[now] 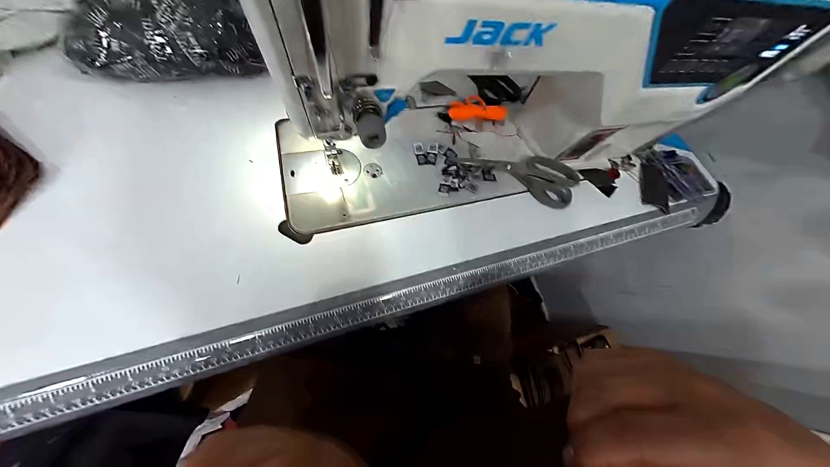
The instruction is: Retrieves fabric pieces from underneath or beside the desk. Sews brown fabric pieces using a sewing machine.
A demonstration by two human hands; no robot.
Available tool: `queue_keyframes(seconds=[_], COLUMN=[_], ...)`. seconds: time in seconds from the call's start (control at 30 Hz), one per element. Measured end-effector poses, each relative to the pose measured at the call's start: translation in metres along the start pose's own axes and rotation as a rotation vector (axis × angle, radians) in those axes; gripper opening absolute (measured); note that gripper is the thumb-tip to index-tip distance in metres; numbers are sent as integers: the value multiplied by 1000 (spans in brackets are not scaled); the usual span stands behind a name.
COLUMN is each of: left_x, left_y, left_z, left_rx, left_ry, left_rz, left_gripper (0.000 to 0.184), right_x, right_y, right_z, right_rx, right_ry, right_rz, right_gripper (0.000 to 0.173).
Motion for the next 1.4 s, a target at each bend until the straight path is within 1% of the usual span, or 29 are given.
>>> queue_keyframes(seconds=[0.03, 0.07, 0.13, 0.17, 0.2, 0.27, 0.33, 0.37, 0.43, 0.5, 0.53, 0.57, 0.6, 0.67, 0.73, 0.8, 0.87, 0.93, 0.97, 1.03, 1.1, 1.17, 1.2, 1.3, 1.33, 1.4], left_x=[18, 39, 73, 79, 78, 72, 75, 82, 109, 138, 146, 146, 143, 135, 137, 153, 173, 184, 186, 189, 194, 197, 197, 195, 194, 192], left_y=[23, 44, 70, 75, 77, 80, 90, 98, 119, 136, 138, 133, 121, 87, 57, 40, 38, 43, 45, 46, 44, 40, 37, 24, 20, 12], left_z=[-7, -16, -39, -51, -61, -72, -70, -66, -58, -47, -39, -27, -11, 29, 67, 99, 113, 109, 104, 95, 89, 84, 82, 81, 85, 98], left_rx=[20, -32, -232, -321, -383, -451, -494, -504, -495, -415, -369, -366, -399, -507, -605, -618, -547, -484, -468, -447, -411, -404, -401, -370, -358, -299], left_ry=[11, 37, 94, 124, 166, 248, 298, 308, 293, 200, 133, 78, 32, -61, -150, -248, -323, -333, -324, -335, -362, -345, -334, -325, -324, -352], left_rz=[20, 16, -40, -76, -107, -136, -193, -255, -419, -569, -625, -643, -636, -597, -545, -508, -477, -500, -537, -584, -594, -587, -588, -604, -609, -547], left_gripper=[25, 25, 26, 25, 25, 24, 23, 24, 26, 28, 30, 31, 31, 30, 26, 22, 24, 29, 30, 35, 44, 46, 42, 26, 21, 22], right_x=[-17, -36, -63, -67, -64, -53, -53, -61, -89, -121, -131, -135, -133, -119, -105, -100, -98, -99, -102, -114, -131, -140, -140, -132, -129, -120], right_y=[3, 4, -2, -8, -13, -14, -4, 7, 39, 77, 93, 102, 104, 98, 95, 113, 155, 203, 223, 250, 261, 260, 257, 247, 244, 240], right_z=[25, 47, 78, 87, 92, 100, 108, 111, 117, 123, 126, 130, 133, 137, 126, 86, 26, -33, -58, -91, -105, -104, -102, -91, -87, -79], right_rx=[-53, -133, -328, -432, -524, -665, -739, -739, -681, -525, -430, -371, -369, -460, -549, -560, -470, -315, -269, -274, -293, -303, -332, -486, -513, -507], right_ry=[104, 206, 381, 431, 448, 437, 422, 421, 441, 500, 535, 559, 568, 571, 548, 482, 406, 360, 351, 369, 471, 563, 562, 435, 403, 385], right_rz=[61, 164, 418, 524, 606, 705, 740, 749, 759, 773, 772, 758, 744, 699, 612, 448, 254, 137, 128, 154, 116, 66, 75, 186, 211, 211], right_gripper=[20, 21, 20, 18, 16, 13, 10, 10, 12, 14, 14, 16, 18, 19, 19, 19, 18, 24, 29, 36, 41, 36, 30, 10, 8, 10])
Point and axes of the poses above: each hand's wrist, its own z-axis away from the middle knuckle, its own y-axis out of the palm, x = y × z, the point moved 8 cm from there along -z, towards the middle knuckle, and after that the axes turned 3 degrees about z, right-handed, at the moved point
